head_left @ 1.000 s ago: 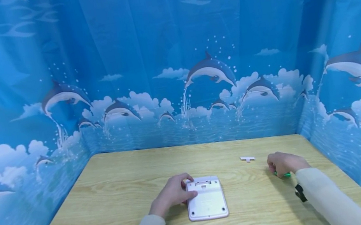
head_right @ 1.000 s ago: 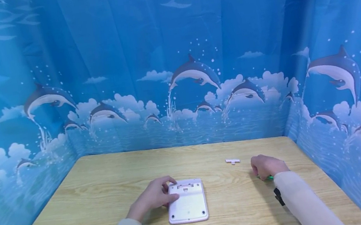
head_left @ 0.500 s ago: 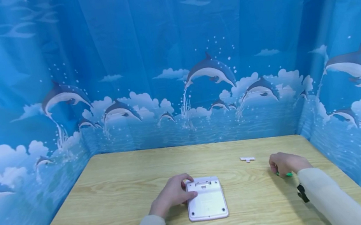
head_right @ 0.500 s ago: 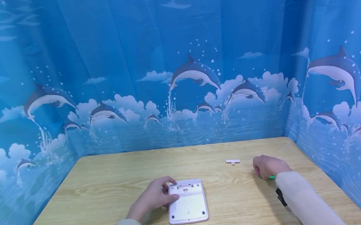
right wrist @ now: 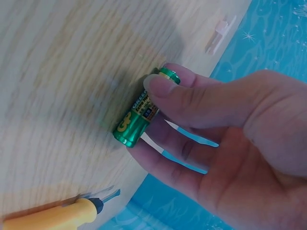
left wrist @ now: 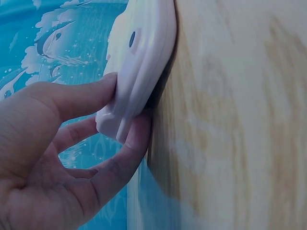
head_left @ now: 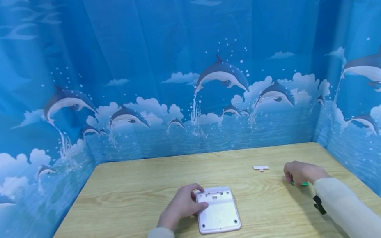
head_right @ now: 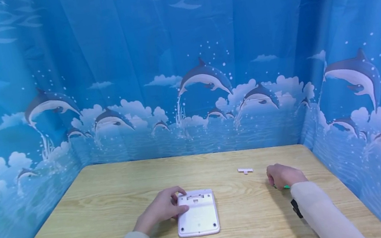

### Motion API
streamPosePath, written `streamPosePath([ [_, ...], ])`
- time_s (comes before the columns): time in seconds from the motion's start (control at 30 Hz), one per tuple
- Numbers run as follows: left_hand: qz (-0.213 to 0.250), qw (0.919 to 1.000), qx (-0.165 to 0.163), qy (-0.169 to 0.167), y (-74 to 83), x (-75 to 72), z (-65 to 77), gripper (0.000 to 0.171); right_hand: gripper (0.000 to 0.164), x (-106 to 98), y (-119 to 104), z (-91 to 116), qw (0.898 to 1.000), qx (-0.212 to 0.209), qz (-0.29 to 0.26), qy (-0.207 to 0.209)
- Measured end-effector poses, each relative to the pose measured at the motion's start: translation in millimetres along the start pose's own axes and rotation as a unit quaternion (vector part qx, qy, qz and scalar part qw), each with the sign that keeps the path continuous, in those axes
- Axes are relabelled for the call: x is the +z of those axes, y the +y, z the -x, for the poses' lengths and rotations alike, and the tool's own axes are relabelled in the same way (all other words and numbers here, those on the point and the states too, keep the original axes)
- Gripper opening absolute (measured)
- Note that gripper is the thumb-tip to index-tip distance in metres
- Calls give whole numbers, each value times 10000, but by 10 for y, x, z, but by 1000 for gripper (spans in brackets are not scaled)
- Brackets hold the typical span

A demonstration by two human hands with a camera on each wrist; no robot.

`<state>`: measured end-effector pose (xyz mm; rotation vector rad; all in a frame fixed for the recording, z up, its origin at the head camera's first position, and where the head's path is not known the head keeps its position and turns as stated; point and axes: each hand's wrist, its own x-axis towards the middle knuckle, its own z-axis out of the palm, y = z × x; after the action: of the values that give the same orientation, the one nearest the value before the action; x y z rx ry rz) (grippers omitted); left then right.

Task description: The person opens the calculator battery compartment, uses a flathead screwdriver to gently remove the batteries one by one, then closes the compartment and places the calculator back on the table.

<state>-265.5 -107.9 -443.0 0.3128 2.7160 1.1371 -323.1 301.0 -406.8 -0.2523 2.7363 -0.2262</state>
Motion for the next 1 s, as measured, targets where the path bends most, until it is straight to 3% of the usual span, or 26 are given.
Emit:
streamPosePath([
  [1.0, 150, 9999, 14, -25, -3, -5, 10, 42, 35, 36, -4, -6, 9991, -171, 121, 375],
])
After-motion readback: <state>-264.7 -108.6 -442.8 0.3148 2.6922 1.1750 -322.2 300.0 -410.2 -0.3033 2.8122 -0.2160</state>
